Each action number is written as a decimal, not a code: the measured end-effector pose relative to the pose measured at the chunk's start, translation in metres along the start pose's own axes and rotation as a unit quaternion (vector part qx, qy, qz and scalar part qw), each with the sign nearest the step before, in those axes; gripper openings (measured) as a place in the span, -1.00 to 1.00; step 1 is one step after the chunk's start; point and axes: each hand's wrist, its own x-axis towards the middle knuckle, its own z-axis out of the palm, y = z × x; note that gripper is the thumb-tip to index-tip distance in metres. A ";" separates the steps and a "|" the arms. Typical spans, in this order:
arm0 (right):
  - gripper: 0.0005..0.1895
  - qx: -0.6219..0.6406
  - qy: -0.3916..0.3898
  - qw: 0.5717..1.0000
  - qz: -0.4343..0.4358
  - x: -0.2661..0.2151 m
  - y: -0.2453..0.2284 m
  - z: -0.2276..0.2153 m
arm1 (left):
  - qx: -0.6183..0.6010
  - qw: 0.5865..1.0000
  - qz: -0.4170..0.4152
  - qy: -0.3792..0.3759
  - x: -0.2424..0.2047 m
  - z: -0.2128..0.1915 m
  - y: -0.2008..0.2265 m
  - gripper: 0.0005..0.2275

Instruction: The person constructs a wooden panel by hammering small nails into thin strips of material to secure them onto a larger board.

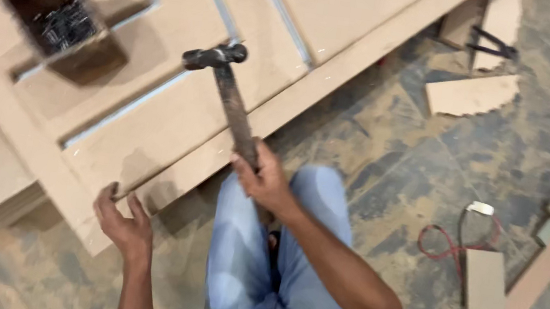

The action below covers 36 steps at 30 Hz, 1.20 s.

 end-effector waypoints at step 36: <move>-0.70 0.133 -0.139 0.830 0.525 -0.132 -0.431 0.158 | -0.499 0.540 -0.656 -0.166 0.103 -0.359 0.250 -0.54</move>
